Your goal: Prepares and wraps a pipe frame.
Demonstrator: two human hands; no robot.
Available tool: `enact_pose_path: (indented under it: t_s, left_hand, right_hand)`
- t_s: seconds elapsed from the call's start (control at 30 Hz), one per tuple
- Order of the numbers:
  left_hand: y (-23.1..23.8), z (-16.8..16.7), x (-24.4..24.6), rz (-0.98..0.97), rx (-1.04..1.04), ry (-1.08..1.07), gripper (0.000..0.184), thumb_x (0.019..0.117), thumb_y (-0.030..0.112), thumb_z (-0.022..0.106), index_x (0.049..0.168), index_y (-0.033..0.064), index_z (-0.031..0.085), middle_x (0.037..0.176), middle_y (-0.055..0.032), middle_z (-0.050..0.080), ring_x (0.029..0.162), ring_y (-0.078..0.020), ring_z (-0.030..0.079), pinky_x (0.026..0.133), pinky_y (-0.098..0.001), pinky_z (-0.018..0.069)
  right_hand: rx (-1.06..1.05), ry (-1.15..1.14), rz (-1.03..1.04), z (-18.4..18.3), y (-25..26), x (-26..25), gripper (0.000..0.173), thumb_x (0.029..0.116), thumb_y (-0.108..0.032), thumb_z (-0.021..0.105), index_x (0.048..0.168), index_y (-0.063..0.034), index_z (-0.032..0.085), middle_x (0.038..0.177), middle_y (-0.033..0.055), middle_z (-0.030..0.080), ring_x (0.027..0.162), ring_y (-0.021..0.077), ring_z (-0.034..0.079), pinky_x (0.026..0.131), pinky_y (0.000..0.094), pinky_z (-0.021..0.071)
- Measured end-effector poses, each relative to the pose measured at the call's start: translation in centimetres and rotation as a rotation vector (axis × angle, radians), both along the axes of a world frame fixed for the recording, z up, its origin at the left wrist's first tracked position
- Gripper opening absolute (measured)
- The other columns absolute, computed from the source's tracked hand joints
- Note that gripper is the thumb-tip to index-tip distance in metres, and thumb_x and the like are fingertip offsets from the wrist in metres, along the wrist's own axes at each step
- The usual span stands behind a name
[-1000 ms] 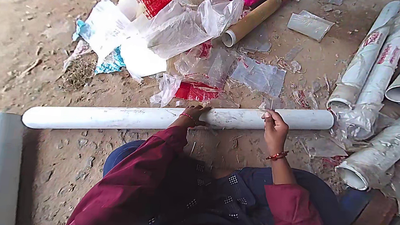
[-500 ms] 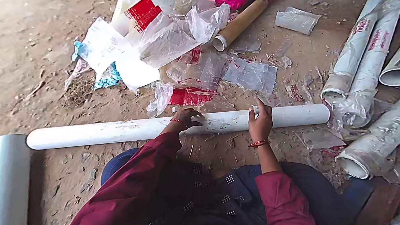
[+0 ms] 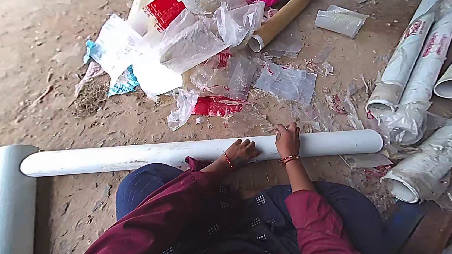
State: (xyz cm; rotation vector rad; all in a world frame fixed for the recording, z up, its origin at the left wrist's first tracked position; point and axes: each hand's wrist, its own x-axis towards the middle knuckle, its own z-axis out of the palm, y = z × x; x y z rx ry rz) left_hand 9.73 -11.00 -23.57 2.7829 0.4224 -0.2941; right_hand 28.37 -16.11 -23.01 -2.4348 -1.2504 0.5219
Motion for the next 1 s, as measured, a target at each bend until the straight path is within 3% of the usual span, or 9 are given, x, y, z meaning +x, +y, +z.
enact_pose_path:
  t_s: [0.13,0.27,0.47,0.6,0.7,0.8,0.9,1.0]
  left_hand:
    - [0.5,-0.2,-0.3,0.017,0.029,-0.048,0.030,0.1021,0.000,0.053,0.128,0.0011,0.067,0.120,-0.0331,0.063,0.114,-0.0536,0.061,0.088,-0.0656,0.0478]
    - [0.6,-1.1,-0.3,0.008,0.091,-0.096,0.027,0.1018,-0.004,0.049,0.121,-0.0044,0.068,0.117,-0.0280,0.067,0.109,-0.0480,0.065,0.088,-0.0607,0.0495]
    - [0.7,-0.8,1.0,0.195,0.024,-0.057,0.028,0.1027,-0.008,0.042,0.121,-0.0142,0.062,0.121,-0.0322,0.064,0.114,-0.0487,0.064,0.097,-0.0558,0.0512]
    - [-0.2,-0.9,1.3,0.238,0.096,-0.050,0.027,0.1029,-0.008,0.041,0.120,-0.0173,0.060,0.120,-0.0342,0.064,0.112,-0.0492,0.066,0.094,-0.0547,0.0532]
    - [-0.8,-0.1,2.3,0.276,0.051,0.085,0.031,0.1046,-0.007,0.039,0.130,-0.0157,0.054,0.131,-0.0345,0.058,0.120,-0.0495,0.060,0.098,-0.0553,0.0493]
    - [-0.8,0.6,3.0,0.294,-0.010,0.156,0.036,0.1058,-0.007,0.036,0.137,-0.0102,0.053,0.135,-0.0335,0.055,0.123,-0.0491,0.058,0.102,-0.0561,0.0467]
    - [-1.6,-0.2,3.3,0.314,-0.008,0.144,0.037,0.1052,-0.008,0.037,0.138,-0.0081,0.056,0.136,-0.0332,0.056,0.122,-0.0501,0.058,0.099,-0.0582,0.0471]
    - [-2.9,-0.2,4.5,0.349,-0.007,0.335,0.040,0.1065,-0.009,0.030,0.145,-0.0116,0.043,0.144,-0.0341,0.049,0.127,-0.0507,0.054,0.099,-0.0594,0.0464]
  right_hand:
    - [0.259,0.136,-0.100,-0.1,-0.1,0.3,0.039,0.0965,0.010,0.052,0.128,-0.0039,0.070,0.132,0.0288,0.058,0.118,0.0414,0.061,0.101,0.0497,0.0511]
    - [0.126,0.207,-0.102,0.4,-0.2,0.6,0.045,0.0960,0.012,0.051,0.139,0.0011,0.060,0.131,0.0298,0.061,0.122,0.0416,0.061,0.105,0.0503,0.0478]
    - [0.057,0.142,-0.016,0.3,0.0,0.5,0.038,0.1002,0.009,0.047,0.135,0.0016,0.063,0.137,0.0240,0.061,0.125,0.0386,0.062,0.107,0.0499,0.0481]
    - [0.038,0.134,0.089,-0.5,0.3,0.5,0.039,0.1020,-0.003,0.058,0.141,-0.0004,0.059,0.143,0.0266,0.054,0.129,0.0415,0.056,0.111,0.0487,0.0447]
    - [-0.002,0.160,0.188,-0.9,0.0,1.0,0.051,0.0991,-0.017,0.069,0.146,-0.0031,0.056,0.150,0.0302,0.045,0.135,0.0471,0.047,0.115,0.0535,0.0371]
    - [-0.090,0.091,0.303,-0.7,-0.1,0.7,0.060,0.0931,-0.023,0.077,0.149,-0.0135,0.056,0.156,0.0324,0.036,0.135,0.0521,0.042,0.112,0.0592,0.0351]
    - [0.013,0.071,0.328,-1.8,-0.2,0.9,0.056,0.0873,-0.017,0.083,0.140,-0.0133,0.065,0.151,0.0352,0.041,0.130,0.0553,0.045,0.109,0.0637,0.0362]
    - [0.105,0.080,0.338,-2.6,-0.3,1.4,0.054,0.0835,-0.013,0.086,0.135,-0.0114,0.069,0.146,0.0359,0.046,0.127,0.0562,0.048,0.108,0.0649,0.0366]
